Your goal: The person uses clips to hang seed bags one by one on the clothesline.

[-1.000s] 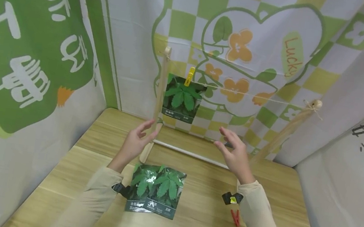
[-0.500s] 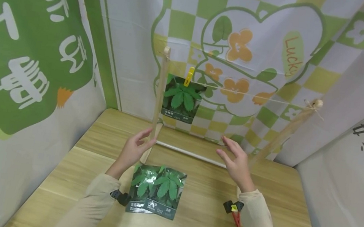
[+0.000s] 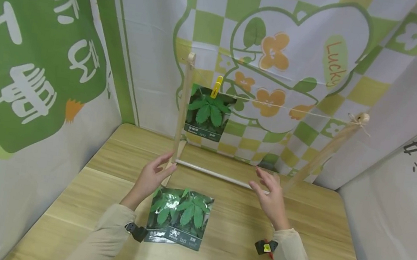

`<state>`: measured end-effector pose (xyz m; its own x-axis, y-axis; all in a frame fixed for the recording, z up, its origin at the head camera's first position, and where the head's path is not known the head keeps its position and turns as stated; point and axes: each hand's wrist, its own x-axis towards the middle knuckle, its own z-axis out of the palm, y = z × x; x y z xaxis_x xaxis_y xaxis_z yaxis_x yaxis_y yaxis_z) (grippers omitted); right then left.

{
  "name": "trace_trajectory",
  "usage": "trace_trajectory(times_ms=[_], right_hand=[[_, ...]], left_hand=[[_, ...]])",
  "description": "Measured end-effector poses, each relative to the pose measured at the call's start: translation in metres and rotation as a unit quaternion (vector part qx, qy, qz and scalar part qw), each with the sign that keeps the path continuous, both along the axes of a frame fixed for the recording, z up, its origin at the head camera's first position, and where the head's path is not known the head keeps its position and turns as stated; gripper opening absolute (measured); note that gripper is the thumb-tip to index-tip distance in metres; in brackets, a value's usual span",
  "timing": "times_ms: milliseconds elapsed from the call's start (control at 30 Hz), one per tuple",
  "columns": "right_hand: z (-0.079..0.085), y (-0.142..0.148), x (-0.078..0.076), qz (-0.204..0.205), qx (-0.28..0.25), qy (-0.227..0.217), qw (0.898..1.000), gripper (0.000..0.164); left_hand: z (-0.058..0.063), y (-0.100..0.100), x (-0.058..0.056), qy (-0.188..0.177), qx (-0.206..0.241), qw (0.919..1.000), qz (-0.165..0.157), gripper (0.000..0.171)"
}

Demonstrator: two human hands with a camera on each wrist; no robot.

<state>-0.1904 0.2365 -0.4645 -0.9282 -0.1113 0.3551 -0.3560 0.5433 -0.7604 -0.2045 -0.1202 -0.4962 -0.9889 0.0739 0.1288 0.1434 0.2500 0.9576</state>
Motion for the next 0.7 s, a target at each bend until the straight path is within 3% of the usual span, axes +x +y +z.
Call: trace_trajectory(times_ms=[367, 600, 700], right_hand=[[-0.022, 0.013, 0.010, -0.028, -0.035, -0.042, 0.998, 0.047], [-0.005, 0.010, 0.028, -0.045, -0.028, -0.041, 0.998, 0.043], [-0.009, 0.013, 0.029, -0.052, -0.035, -0.039, 0.997, 0.042]], left_hand=[[-0.034, 0.000, 0.004, -0.021, -0.027, 0.9991, 0.023, 0.055], [-0.044, -0.003, 0.007, -0.040, -0.030, 0.9980, 0.039, 0.059], [-0.050, -0.006, 0.009, -0.063, -0.039, 0.9963, 0.044, 0.062]])
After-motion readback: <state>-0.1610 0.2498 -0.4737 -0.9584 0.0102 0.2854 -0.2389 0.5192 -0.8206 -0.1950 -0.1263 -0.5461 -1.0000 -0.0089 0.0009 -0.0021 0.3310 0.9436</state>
